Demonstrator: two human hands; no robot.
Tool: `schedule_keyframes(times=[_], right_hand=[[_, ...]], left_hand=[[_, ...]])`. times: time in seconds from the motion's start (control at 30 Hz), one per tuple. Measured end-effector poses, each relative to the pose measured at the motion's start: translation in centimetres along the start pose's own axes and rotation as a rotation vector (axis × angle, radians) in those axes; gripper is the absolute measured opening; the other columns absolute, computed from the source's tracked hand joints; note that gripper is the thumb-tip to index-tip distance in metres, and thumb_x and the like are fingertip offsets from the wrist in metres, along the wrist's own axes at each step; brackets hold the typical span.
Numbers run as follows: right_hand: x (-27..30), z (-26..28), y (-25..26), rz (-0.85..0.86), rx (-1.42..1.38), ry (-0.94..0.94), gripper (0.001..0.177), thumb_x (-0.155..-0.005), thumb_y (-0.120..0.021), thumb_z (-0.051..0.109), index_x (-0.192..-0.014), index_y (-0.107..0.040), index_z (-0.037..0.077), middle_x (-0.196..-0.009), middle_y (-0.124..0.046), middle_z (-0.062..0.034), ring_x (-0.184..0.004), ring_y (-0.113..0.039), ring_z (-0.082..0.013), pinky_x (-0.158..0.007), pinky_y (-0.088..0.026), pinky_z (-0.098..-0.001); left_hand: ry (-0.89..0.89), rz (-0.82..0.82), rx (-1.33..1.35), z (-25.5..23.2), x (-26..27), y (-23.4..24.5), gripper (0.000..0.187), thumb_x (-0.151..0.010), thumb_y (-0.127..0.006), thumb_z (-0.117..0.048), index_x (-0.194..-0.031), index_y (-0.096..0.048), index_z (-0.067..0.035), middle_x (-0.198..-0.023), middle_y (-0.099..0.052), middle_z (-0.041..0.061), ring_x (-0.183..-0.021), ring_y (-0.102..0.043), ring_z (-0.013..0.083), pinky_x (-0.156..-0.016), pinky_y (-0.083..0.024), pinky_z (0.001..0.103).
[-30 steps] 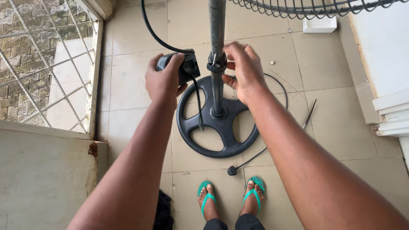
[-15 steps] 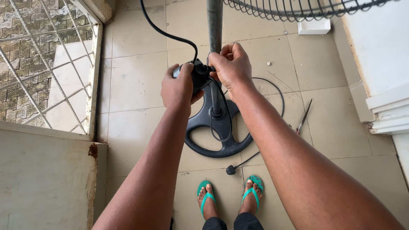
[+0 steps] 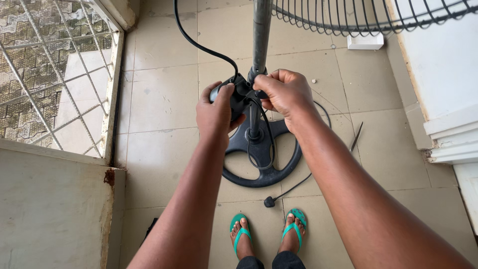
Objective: The person uses orange-handled scissors to pry and adjust the rear motor housing of a standing fan, then removes the speed control unit from the fan pole and reattaches it. The person handles the fan head, motor housing, and control unit throughout.
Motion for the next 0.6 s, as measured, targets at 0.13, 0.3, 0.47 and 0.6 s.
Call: schedule_keyframes(times=[0.13, 0.3, 0.47, 0.6], right_hand=[[-1.8, -2.7, 2.4, 0.040, -0.348, -0.089, 0.033, -0.073, -0.058, 0.000, -0.105, -0.057, 0.009, -0.090, -0.058, -0.0047, -0.071, -0.063, -0.0140, -0.067, -0.065, -0.0307], [-5.7, 1.3, 2.5, 0.201, 0.100, 0.196, 0.070, -0.076, -0.053, -0.004, -0.141, -0.058, 0.022, -0.104, -0.056, 0.0022, -0.073, -0.049, -0.0073, -0.062, -0.045, -0.0258], [-5.3, 6.0, -1.5, 0.530, 0.438, 0.442, 0.060, -0.092, -0.076, 0.017, -0.148, -0.058, 0.023, -0.106, -0.062, 0.0021, -0.077, -0.054, -0.0052, -0.064, -0.052, -0.0229], [-4.7, 6.3, -1.9, 0.515, 0.507, 0.388, 0.044, -0.095, -0.065, 0.041, -0.136, -0.061, 0.024, -0.112, -0.069, 0.0032, -0.074, -0.055, -0.0042, -0.057, -0.049, -0.0252]], left_hand=[[0.012, 0.120, 0.057, 0.6, -0.6, 0.8, 0.049, -0.082, -0.071, -0.036, -0.125, -0.060, -0.016, -0.108, -0.066, 0.011, -0.088, -0.072, 0.0191, -0.061, -0.066, 0.033], [0.050, 0.128, 0.042, 0.7, -0.5, 1.3, 0.047, -0.084, -0.070, -0.037, -0.123, -0.060, -0.015, -0.105, -0.067, 0.014, -0.084, -0.071, 0.0206, -0.061, -0.066, 0.033], [0.067, 0.121, 0.052, 0.6, -0.7, 1.6, 0.046, -0.082, -0.070, -0.038, -0.120, -0.061, -0.015, -0.100, -0.068, 0.011, -0.080, -0.070, 0.0198, -0.058, -0.064, 0.033], [0.068, 0.096, 0.059, 1.2, -0.4, 2.3, 0.046, -0.081, -0.071, -0.037, -0.120, -0.062, -0.013, -0.098, -0.069, 0.011, -0.080, -0.070, 0.0198, -0.057, -0.064, 0.034]])
Point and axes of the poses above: each hand's wrist, its own x-axis away from the middle knuckle, its own y-axis out of the back of the hand, z = x × y, the point moved 8 cm from there along -x, towards the middle knuckle
